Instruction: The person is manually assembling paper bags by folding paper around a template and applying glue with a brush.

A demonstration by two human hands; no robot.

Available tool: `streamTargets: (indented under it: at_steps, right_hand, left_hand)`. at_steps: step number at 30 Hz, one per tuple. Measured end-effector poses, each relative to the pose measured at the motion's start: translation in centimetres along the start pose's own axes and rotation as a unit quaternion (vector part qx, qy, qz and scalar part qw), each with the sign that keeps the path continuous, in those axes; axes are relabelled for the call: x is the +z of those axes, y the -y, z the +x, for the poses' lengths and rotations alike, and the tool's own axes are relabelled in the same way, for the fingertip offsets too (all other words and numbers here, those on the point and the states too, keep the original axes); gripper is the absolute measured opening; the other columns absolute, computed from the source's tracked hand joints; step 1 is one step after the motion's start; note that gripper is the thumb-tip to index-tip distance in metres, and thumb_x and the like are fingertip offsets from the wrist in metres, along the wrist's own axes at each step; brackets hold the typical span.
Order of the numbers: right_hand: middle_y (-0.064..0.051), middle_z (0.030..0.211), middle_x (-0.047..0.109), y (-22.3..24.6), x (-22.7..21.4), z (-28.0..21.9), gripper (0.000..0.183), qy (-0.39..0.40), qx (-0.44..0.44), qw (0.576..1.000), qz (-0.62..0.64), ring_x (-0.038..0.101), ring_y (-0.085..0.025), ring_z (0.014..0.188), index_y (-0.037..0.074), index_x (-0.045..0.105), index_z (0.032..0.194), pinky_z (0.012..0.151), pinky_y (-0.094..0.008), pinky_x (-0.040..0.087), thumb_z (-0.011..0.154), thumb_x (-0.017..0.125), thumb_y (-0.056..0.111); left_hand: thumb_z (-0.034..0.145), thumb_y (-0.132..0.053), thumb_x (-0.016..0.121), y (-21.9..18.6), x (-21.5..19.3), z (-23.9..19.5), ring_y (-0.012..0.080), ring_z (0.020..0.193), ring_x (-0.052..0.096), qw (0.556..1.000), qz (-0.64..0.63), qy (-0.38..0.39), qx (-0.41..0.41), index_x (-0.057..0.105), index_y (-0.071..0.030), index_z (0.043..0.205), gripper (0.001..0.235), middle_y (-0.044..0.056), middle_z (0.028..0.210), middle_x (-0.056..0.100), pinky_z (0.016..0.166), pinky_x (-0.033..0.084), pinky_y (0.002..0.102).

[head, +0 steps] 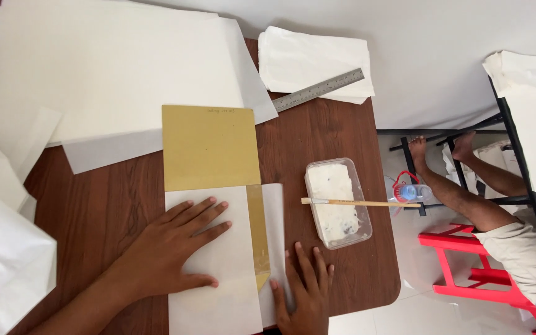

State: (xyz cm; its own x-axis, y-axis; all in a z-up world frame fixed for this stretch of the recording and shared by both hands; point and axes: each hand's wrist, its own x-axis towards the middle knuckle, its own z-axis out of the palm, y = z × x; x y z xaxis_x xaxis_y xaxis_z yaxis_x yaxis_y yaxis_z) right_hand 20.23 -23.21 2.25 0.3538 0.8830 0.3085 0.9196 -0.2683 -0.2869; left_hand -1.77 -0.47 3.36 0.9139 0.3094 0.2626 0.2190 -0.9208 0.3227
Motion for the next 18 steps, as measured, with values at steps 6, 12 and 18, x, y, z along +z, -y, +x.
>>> streamTargets:
  at_steps: [6,12,18]
  right_hand:
    - [-0.006,0.136,0.072,1.8,-2.0,1.8,0.063,0.036,0.048,0.973,0.225,0.06,-0.028,0.135,0.011,0.051,0.146,0.125,-0.059,0.017,0.09,0.068,0.032]
    - [-0.001,0.11,0.079,3.8,-1.6,2.7,0.029,0.024,-0.013,0.969,0.247,0.071,-0.021,0.107,0.013,0.07,0.115,0.122,-0.058,0.024,0.088,0.069,0.02]
    - [0.003,0.114,0.073,4.0,-1.1,2.4,0.006,0.02,-0.081,0.975,0.207,0.065,-0.023,0.109,0.021,0.076,0.08,0.118,-0.063,0.024,0.084,0.072,0.02]
  left_hand:
    - [0.076,-0.082,0.075,0.2,0.1,0.2,0.0271,0.154,0.028,1.0,0.005,-0.006,-0.001,0.048,-0.019,0.151,0.101,0.009,0.168,0.033,0.121,0.023,0.046]
    - [0.075,-0.078,0.078,0.3,0.0,0.2,0.0287,0.153,0.03,1.0,-0.011,0.012,-0.01,0.05,-0.019,0.15,0.1,0.009,0.167,0.035,0.117,0.026,0.049]
    - [0.087,-0.064,0.068,-0.4,0.3,1.3,0.029,0.141,0.043,0.999,0.024,-0.022,-0.02,0.048,-0.023,0.152,0.079,0.008,0.154,0.048,0.109,0.035,0.049]
